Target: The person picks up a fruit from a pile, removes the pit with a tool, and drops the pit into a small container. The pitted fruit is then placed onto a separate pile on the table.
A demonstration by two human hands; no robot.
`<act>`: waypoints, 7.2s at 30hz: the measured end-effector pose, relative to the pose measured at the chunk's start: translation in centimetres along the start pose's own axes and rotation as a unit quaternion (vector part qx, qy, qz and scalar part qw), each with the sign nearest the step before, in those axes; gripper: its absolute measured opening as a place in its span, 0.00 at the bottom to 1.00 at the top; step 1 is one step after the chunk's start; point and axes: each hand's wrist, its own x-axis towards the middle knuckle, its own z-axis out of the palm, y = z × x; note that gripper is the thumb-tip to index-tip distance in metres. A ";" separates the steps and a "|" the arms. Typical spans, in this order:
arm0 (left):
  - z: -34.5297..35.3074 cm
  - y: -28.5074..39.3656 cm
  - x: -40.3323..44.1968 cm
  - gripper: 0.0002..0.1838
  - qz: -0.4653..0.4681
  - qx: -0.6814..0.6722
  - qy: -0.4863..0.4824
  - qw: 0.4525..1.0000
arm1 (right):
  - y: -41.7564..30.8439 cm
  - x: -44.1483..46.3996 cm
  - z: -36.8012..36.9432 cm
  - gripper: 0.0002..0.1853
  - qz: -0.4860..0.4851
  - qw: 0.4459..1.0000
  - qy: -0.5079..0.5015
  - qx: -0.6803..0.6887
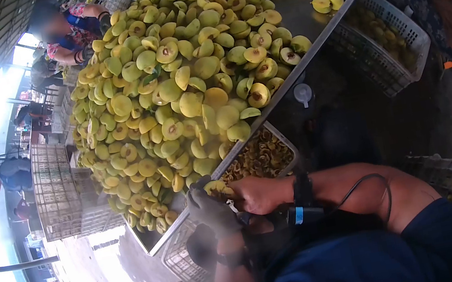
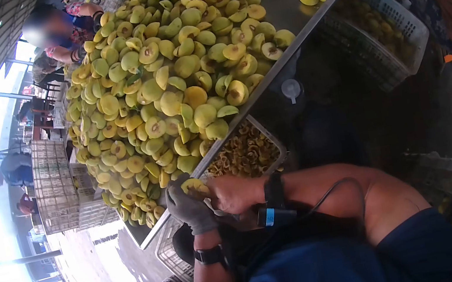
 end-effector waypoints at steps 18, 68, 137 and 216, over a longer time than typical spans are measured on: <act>0.0 -0.4 -0.1 0.18 0.053 0.001 -0.045 0.998 | 0.1 -0.5 -0.1 0.14 -0.016 0.995 -0.044 0.089; 0.7 2.1 9.2 0.24 -0.043 0.153 -0.152 0.975 | 3.1 -1.5 -0.3 0.12 0.213 0.955 0.003 0.208; -2.0 -0.2 -2.1 0.23 0.271 0.274 -0.026 0.923 | -1.4 -0.2 -1.7 0.19 0.004 0.999 -0.012 0.046; -1.9 1.5 1.1 0.19 0.152 0.245 -0.089 0.953 | -0.6 0.9 -0.7 0.16 0.035 0.997 0.074 0.004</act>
